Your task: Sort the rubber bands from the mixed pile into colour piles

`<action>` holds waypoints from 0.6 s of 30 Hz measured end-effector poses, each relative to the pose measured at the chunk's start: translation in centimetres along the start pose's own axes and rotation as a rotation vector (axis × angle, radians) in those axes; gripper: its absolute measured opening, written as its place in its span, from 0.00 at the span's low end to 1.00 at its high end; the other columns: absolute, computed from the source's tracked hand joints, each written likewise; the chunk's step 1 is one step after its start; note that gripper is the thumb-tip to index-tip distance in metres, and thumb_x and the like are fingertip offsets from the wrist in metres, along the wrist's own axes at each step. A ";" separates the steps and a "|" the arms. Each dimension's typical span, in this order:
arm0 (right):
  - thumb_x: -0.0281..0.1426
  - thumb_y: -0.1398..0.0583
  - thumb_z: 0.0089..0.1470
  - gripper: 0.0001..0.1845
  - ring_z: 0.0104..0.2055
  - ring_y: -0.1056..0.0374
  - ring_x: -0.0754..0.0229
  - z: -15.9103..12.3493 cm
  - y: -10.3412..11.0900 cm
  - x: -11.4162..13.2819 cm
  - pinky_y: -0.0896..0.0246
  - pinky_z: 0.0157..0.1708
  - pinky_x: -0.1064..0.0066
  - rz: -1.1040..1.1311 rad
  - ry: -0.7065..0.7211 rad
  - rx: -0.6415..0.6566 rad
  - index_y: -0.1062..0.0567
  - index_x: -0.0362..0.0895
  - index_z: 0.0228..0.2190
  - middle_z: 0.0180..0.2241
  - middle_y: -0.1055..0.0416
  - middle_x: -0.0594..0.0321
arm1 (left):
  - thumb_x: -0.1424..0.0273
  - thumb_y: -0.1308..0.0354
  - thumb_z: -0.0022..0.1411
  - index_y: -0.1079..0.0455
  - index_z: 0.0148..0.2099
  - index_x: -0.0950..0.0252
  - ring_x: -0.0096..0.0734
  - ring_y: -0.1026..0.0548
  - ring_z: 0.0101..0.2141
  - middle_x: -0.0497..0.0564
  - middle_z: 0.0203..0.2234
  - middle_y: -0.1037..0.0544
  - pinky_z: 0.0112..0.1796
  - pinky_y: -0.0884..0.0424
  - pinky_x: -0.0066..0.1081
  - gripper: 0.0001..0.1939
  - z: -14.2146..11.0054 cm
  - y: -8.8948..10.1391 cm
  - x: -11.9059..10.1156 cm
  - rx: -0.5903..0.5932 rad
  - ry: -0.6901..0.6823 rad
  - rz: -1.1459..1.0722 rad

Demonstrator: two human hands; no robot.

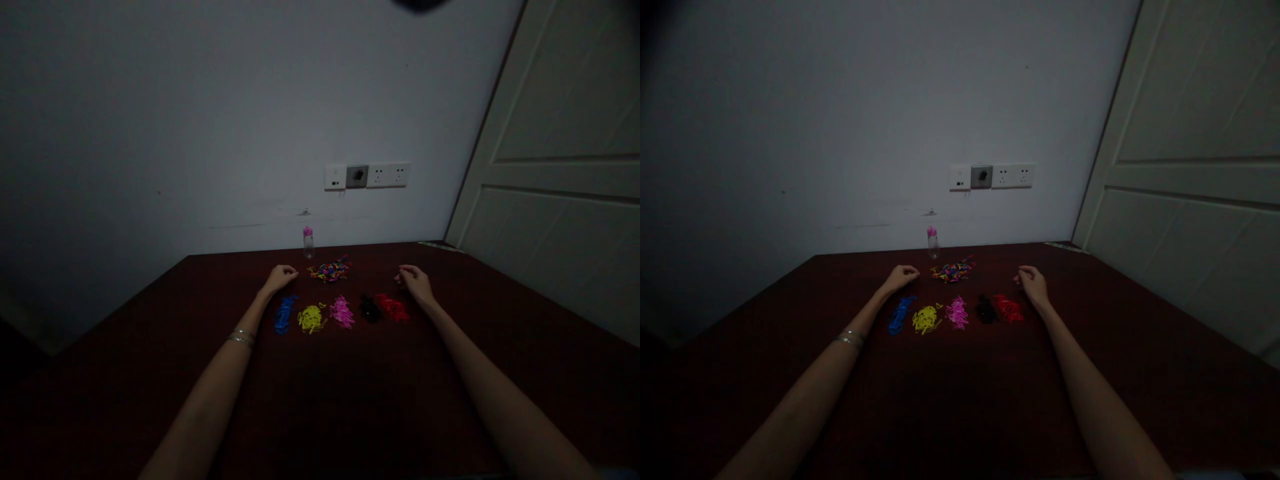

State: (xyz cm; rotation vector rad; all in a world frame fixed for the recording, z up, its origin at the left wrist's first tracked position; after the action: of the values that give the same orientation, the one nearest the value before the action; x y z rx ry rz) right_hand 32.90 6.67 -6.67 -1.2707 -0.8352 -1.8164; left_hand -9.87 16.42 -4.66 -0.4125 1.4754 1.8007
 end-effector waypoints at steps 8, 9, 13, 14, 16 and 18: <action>0.40 0.42 0.41 0.19 0.20 0.37 0.64 0.0 -0.3 -0.2 0.43 0.18 0.75 0.034 0.003 0.018 0.32 0.41 0.34 0.19 0.30 0.63 | 0.62 0.46 0.55 0.30 0.50 0.59 0.37 0.27 0.39 0.52 0.40 0.24 0.36 0.34 0.29 0.20 -1.1 -2.9 -3.9 0.105 -0.050 0.352; 0.40 0.42 0.41 0.19 0.20 0.37 0.64 0.0 -0.3 -0.2 0.43 0.18 0.75 0.033 0.002 0.018 0.32 0.41 0.34 0.19 0.30 0.63 | 0.63 0.47 0.56 0.31 0.51 0.57 0.37 0.28 0.41 0.52 0.42 0.25 0.38 0.34 0.29 0.20 -1.2 -3.1 -4.2 0.103 -0.055 0.373; 0.40 0.41 0.42 0.19 0.20 0.36 0.64 -0.2 -0.3 0.0 0.42 0.17 0.75 0.000 0.006 0.017 0.31 0.40 0.34 0.19 0.30 0.62 | 0.63 0.49 0.58 0.31 0.50 0.55 0.38 0.30 0.46 0.50 0.47 0.27 0.42 0.35 0.30 0.18 -1.6 -3.5 -4.8 0.090 -0.094 0.415; 0.40 0.41 0.42 0.19 0.20 0.36 0.64 -0.2 -0.3 0.0 0.42 0.17 0.75 -0.003 0.006 0.018 0.31 0.40 0.34 0.20 0.30 0.62 | 0.63 0.49 0.58 0.30 0.50 0.55 0.37 0.30 0.46 0.50 0.47 0.27 0.42 0.35 0.30 0.17 -1.7 -3.6 -4.8 0.093 -0.099 0.418; 0.40 0.41 0.42 0.19 0.20 0.36 0.64 -0.2 -0.3 0.0 0.42 0.17 0.76 0.001 0.005 0.023 0.31 0.40 0.35 0.20 0.30 0.62 | 0.63 0.49 0.59 0.29 0.48 0.54 0.37 0.30 0.46 0.49 0.46 0.26 0.42 0.35 0.30 0.16 -1.7 -3.8 -4.9 0.103 -0.104 0.422; 0.39 0.41 0.42 0.19 0.19 0.36 0.65 -0.2 -0.3 -0.1 0.43 0.17 0.76 0.012 0.002 0.030 0.31 0.40 0.35 0.20 0.30 0.62 | 0.63 0.50 0.59 0.29 0.48 0.54 0.37 0.30 0.45 0.49 0.45 0.26 0.43 0.35 0.30 0.16 -1.8 -3.8 -4.9 0.104 -0.108 0.423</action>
State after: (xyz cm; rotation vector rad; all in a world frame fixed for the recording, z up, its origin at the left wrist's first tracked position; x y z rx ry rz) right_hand 32.61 6.71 -6.86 -1.2518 -0.8486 -1.7891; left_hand -4.23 13.23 -4.52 0.0566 1.6589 2.0185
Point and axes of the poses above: each hand's wrist, its own z-axis towards the middle knuckle, its own y-axis out of the back of the hand, x = y × z, the point moved 10 cm from there along z, towards the middle knuckle
